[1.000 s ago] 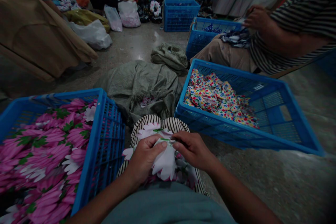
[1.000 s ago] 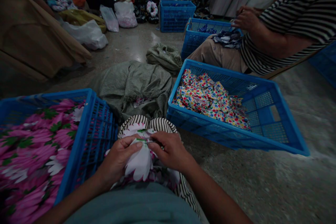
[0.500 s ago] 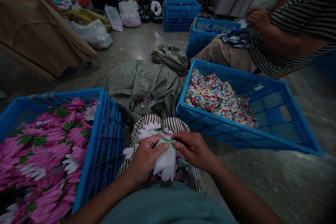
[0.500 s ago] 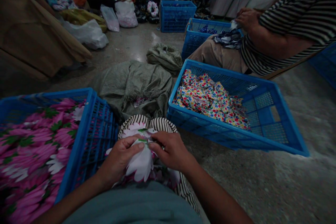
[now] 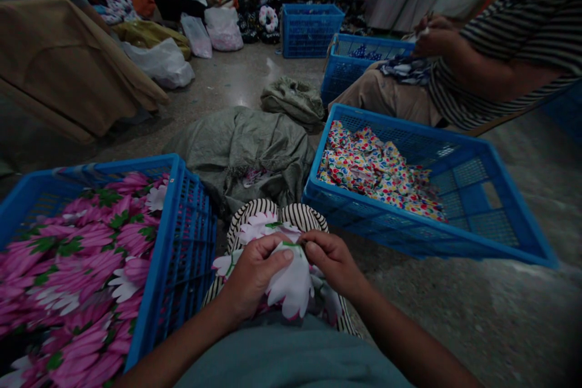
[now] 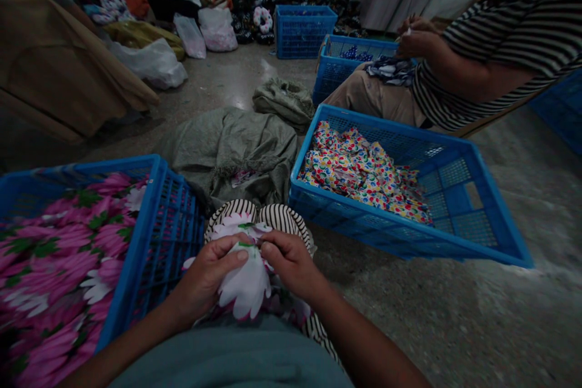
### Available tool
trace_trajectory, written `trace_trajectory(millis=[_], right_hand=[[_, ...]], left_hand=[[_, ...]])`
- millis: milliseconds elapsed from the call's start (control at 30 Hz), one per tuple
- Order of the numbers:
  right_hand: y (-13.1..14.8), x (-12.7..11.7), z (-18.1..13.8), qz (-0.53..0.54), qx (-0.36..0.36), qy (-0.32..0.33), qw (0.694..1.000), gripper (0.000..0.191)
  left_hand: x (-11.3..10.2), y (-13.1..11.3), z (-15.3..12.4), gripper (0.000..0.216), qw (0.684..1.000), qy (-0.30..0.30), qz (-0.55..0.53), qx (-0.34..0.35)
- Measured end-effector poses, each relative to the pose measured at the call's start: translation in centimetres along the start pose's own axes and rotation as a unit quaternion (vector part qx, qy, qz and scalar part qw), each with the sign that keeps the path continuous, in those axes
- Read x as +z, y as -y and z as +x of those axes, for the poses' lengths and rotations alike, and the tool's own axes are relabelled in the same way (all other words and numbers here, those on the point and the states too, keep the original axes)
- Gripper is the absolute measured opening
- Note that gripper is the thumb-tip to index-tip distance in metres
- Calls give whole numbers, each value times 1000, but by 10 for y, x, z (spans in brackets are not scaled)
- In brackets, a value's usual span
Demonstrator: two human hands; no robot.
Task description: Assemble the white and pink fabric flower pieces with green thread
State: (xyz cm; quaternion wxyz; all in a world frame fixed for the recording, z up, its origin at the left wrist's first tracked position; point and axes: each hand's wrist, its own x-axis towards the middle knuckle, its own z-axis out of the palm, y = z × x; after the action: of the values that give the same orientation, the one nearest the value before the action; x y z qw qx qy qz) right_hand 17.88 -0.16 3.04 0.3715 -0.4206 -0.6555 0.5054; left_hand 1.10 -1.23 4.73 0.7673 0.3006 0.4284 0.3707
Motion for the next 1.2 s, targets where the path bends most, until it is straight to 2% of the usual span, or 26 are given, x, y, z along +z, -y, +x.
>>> trace_trajectory(millis=[100,267,533,667,767,833,933,1000,1100,1200], right_hand=[[-2,5,-3,19,-5,-28,999,25],[2,-2,-5,-90,-51,-6,995,18],[5,-7,-2,-166,-78,25,983,19],[2,-8,-1,-153,-55,6,987,22],[4,-8,-1,-64,-3,-55,996,26],[6,-6,-1,-18,21,-74,997,19],[8,1,-1,-33,28,-44,998,10],[6,2,0,-69,19,-33,997,7],[-1,-4,5,-135,-14,-50,989,12],[-7,-18,12,-193,-28,-98,976,10]], left_hand=[[1,1,-1,13,1000,6,-29,-4],[2,3,0,12,997,-4,-72,-11],[-2,5,0,9,999,10,-38,-11],[-3,6,0,9,999,19,-23,-12],[-3,4,1,10,999,16,30,6],[-3,2,2,10,994,1,99,46],[-2,-3,3,13,971,-13,206,118],[-3,-5,4,15,957,-21,253,142],[-5,-5,2,13,963,-27,240,115],[-7,0,0,12,991,-4,128,43]])
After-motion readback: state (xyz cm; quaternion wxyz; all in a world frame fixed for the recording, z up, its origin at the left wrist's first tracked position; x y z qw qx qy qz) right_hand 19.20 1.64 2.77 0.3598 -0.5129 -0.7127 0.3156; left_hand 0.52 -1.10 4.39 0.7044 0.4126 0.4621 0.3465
